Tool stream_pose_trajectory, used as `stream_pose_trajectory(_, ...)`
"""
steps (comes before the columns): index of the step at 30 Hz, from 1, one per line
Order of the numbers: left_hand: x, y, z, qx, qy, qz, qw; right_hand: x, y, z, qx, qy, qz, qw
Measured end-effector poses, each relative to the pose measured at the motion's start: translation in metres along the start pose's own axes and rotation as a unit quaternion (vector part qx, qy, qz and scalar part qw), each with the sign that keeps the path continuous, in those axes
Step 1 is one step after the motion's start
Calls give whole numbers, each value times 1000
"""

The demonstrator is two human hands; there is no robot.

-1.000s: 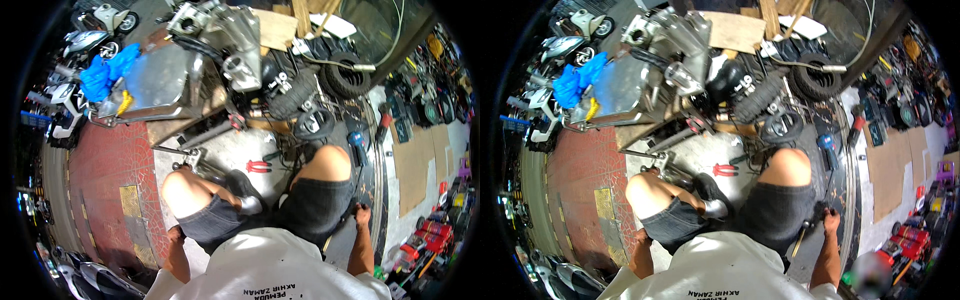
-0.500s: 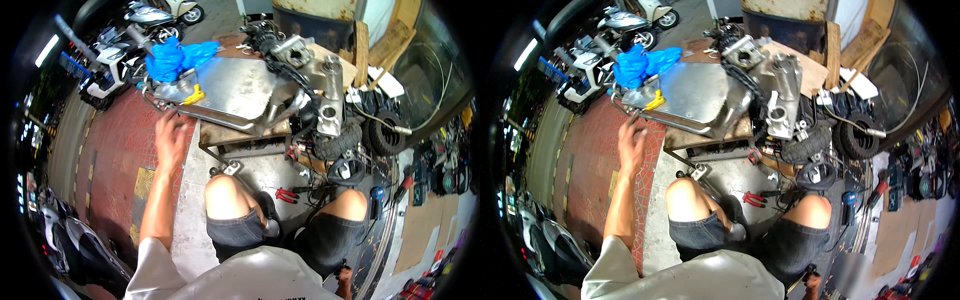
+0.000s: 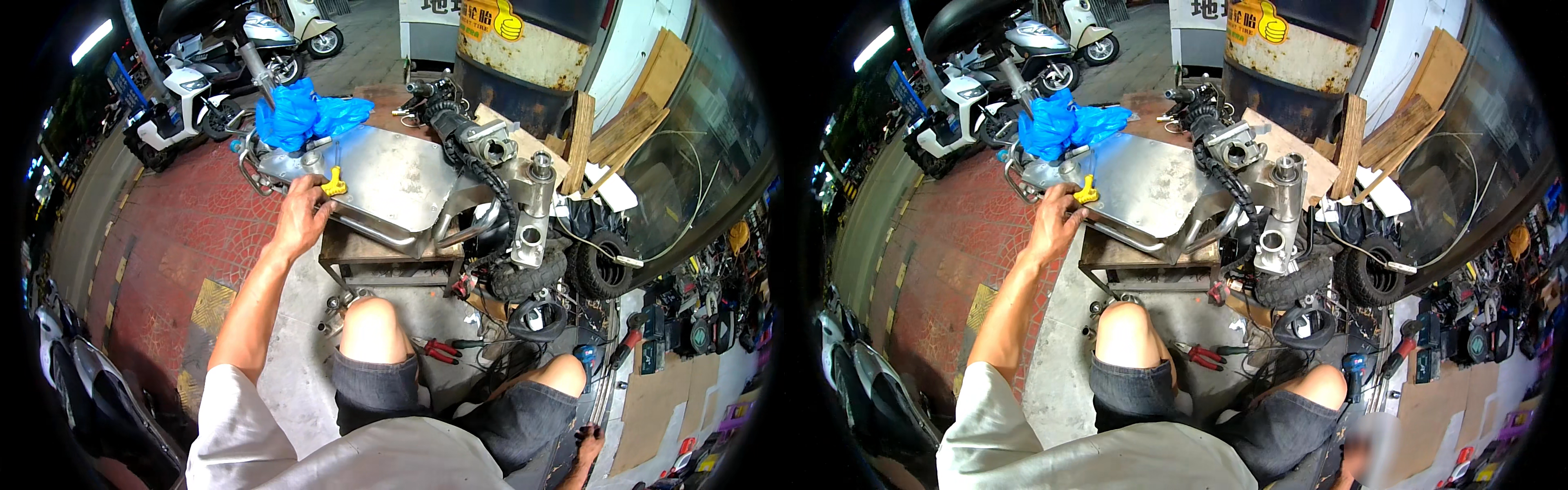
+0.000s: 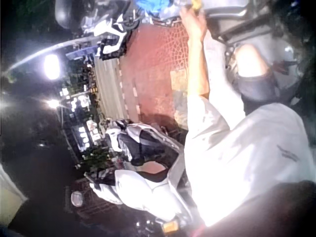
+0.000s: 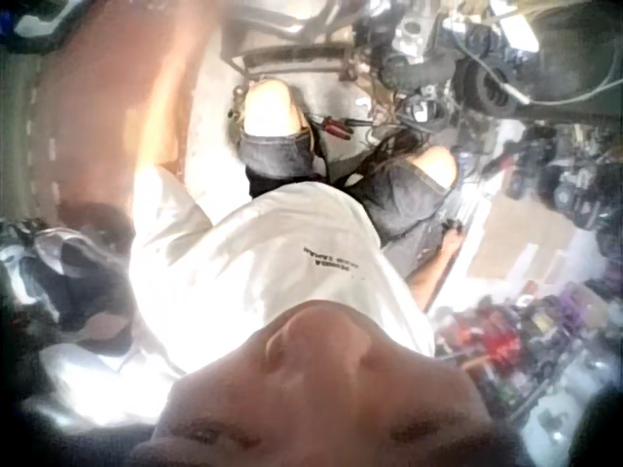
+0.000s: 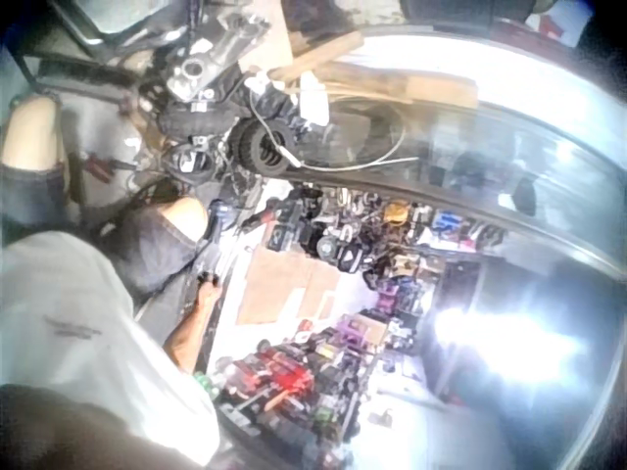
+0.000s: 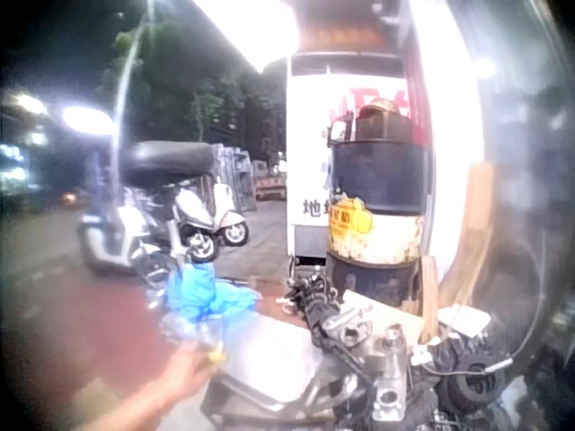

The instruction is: The person sits on the floor of a workshop and uses a screwdriver to adjust components on a scooter engine. They then use a hammer and a wooden block to tap and align parts of the engine assembly.

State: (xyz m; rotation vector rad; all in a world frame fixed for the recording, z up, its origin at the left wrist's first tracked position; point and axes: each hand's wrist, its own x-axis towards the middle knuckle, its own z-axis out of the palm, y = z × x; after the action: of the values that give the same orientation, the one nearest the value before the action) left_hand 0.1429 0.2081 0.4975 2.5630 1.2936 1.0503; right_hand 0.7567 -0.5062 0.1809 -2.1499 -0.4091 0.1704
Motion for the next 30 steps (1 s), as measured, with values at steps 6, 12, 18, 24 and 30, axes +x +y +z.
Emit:
stream_pose_trajectory(6, -29, 55, -4, -70, 82, 49, 993, -27, -352, 51, 127, -1, -111, 986)
stream_pose_trajectory(12, -60, 186, -12, -187, 74, 135, 970, -126, -560, 192, 259, -358, -226, 868)
stream_pose_trajectory(18, -69, 234, -5, -275, 37, 178, 944, -156, -612, 238, 376, -327, -330, 801)
stream_pose_trajectory(24, -58, 237, 13, -339, 26, 225, 913, -148, -619, 243, 425, -290, -248, 821)
stream_pose_trajectory(30, 21, 168, 5, -173, 51, 200, 963, -103, -638, 221, 262, -213, -245, 909)
